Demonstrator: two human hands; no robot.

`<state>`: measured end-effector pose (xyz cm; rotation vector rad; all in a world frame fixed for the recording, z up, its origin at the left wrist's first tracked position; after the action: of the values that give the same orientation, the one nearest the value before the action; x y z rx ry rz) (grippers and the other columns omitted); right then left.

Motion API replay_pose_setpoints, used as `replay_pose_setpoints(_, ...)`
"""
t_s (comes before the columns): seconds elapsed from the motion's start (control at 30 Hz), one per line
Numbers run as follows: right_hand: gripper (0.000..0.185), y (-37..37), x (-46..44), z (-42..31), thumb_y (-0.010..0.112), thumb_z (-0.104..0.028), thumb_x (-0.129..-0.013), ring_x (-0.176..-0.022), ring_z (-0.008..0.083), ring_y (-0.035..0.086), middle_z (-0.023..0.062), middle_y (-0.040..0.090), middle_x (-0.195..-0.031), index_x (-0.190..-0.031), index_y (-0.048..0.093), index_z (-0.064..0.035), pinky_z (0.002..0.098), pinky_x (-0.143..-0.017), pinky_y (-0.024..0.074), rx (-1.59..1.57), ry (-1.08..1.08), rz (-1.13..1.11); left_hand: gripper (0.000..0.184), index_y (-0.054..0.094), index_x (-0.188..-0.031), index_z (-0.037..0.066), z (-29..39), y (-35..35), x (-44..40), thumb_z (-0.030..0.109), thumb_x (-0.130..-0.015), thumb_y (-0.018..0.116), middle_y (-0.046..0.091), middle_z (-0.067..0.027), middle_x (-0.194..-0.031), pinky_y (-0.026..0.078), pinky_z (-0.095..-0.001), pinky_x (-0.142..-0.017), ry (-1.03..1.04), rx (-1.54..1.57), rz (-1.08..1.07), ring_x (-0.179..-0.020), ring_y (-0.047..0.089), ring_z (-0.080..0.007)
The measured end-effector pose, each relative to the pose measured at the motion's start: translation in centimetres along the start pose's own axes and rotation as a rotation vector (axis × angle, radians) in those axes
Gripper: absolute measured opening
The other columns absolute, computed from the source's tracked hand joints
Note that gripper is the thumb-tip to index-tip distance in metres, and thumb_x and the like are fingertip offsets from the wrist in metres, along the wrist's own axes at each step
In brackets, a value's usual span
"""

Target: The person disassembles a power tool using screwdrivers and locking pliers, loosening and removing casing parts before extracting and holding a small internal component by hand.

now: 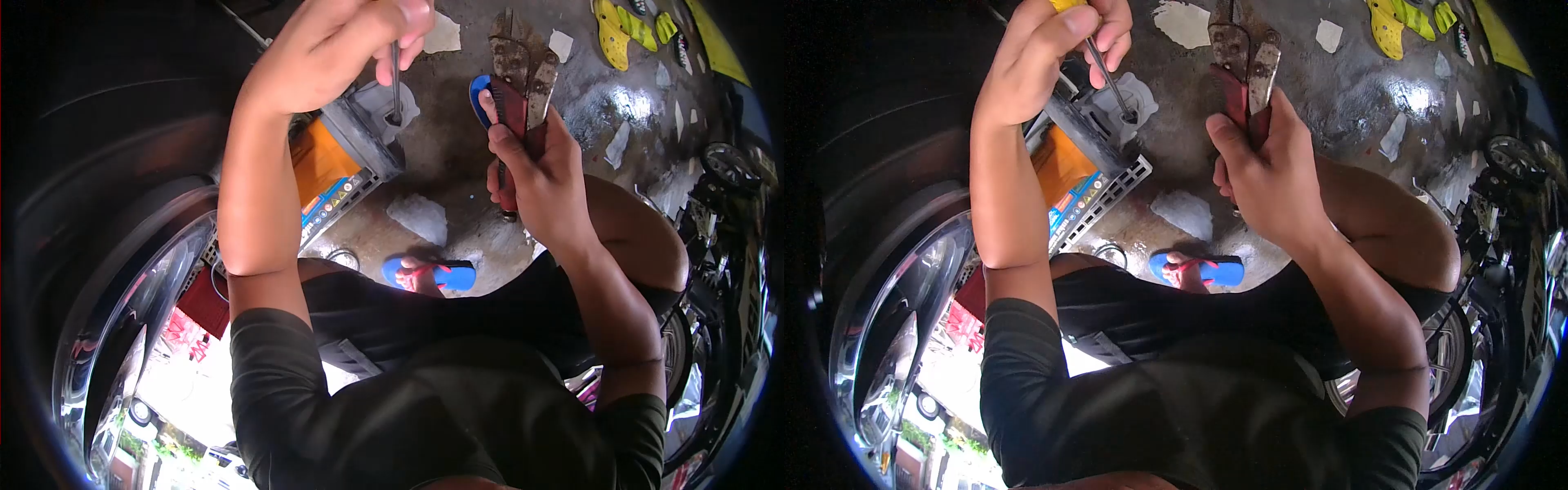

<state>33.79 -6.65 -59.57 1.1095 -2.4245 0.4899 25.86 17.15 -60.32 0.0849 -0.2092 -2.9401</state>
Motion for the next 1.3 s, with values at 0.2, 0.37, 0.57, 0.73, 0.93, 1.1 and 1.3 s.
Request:
replay_pose_setpoints(0.2,0.018,0.3,1.1,-2.0,0.063,-0.013,-0.102,-0.051,0.0096,0.055,0.0029,0.057,-0.063,-0.109,0.052,-0.0010,0.0265,-0.046,0.0417,-0.008,-0.048,-0.003,0.017,0.052,-0.101,0.003,-0.1,-0.1,-0.1,0.019,-0.099,0.056,0.057,-0.0014,-0.078,0.047,-0.0250,-0.058,0.022,-0.162,-0.100,-0.064,0.057,-0.0091)
replay_pose_setpoints(0.37,0.025,-0.1,1.7,-2.8,0.062,-0.017,-0.103,-0.052,0.0104,0.056,0.0046,0.062,-0.075,-0.121,0.055,-0.0009,0.0248,-0.047,0.0419,-0.006,-0.097,0.007,0.016,0.052,-0.101,0.003,0.2,0.0,-0.1,0.018,-0.099,0.056,0.058,-0.0011,-0.076,0.047,-0.0259,-0.058,0.029,-0.233,-0.109,-0.062,0.058,-0.0094)
replay_pose_setpoints(0.57,0.025,-0.3,2.1,-3.9,0.061,-0.022,-0.105,-0.047,0.0080,0.054,0.0056,0.064,-0.068,-0.119,0.055,-0.0023,0.0219,-0.046,0.0397,0.091,-0.109,-0.007,0.016,0.053,-0.102,0.002,-0.1,-0.1,-0.1,0.018,-0.099,0.054,0.060,-0.0017,-0.076,0.048,-0.0259,-0.058,0.040,-0.253,-0.126,-0.062,0.059,-0.0096)
replay_pose_setpoints(0.73,0.025,0.1,2.2,-4.0,0.060,-0.024,-0.105,-0.045,0.0070,0.052,0.0055,0.064,-0.064,-0.117,0.055,-0.0032,0.0208,-0.045,0.0376,0.065,-0.135,0.011,0.017,0.054,-0.104,0.002,0.1,-0.2,-0.2,0.018,-0.099,0.053,0.061,-0.0019,-0.077,0.050,-0.0260,-0.057,0.016,-0.272,-0.124,-0.062,0.060,-0.0098)
replay_pose_setpoints(0.93,0.025,0.3,2.2,-4.3,0.060,-0.025,-0.105,-0.044,0.0073,0.052,0.0061,0.064,-0.063,-0.114,0.055,-0.0029,0.0213,-0.044,0.0367,0.070,-0.140,0.012,0.018,0.054,-0.106,0.001,0.0,-0.2,-0.1,0.018,-0.099,0.053,0.061,-0.0022,-0.078,0.050,-0.0259,-0.057,0.034,-0.259,-0.098,-0.062,0.061,-0.0105)
replay_pose_setpoints(1.1,0.026,0.4,2.4,-4.7,0.061,-0.026,-0.104,-0.044,0.0077,0.052,0.0065,0.064,-0.063,-0.111,0.056,-0.0022,0.0214,-0.044,0.0362,0.076,-0.133,0.008,0.017,0.054,-0.105,0.001,0.1,-0.3,-0.2,0.017,-0.099,0.052,0.061,-0.0027,-0.076,0.050,-0.0260,-0.057,0.033,-0.253,-0.098,-0.061,0.060,-0.0107)
replay_pose_setpoints(1.3,0.025,0.4,2.6,-5.2,0.061,-0.024,-0.104,-0.045,0.0075,0.052,0.0062,0.064,-0.063,-0.111,0.056,-0.0013,0.0213,-0.045,0.0362,0.064,-0.132,-0.019,0.017,0.054,-0.104,0.001,0.6,-0.2,-0.2,0.017,-0.098,0.051,0.061,-0.0034,-0.074,0.050,-0.0260,-0.055,0.006,-0.219,-0.080,-0.060,0.060,-0.0109)
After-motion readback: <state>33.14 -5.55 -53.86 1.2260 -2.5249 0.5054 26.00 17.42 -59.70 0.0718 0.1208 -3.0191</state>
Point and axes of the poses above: each hand's wrist, its own x-axis away from the middle knuckle, its own y-axis out of the palm, z = x × y, the point moved 1 cm from there along -x, towards the middle knuckle
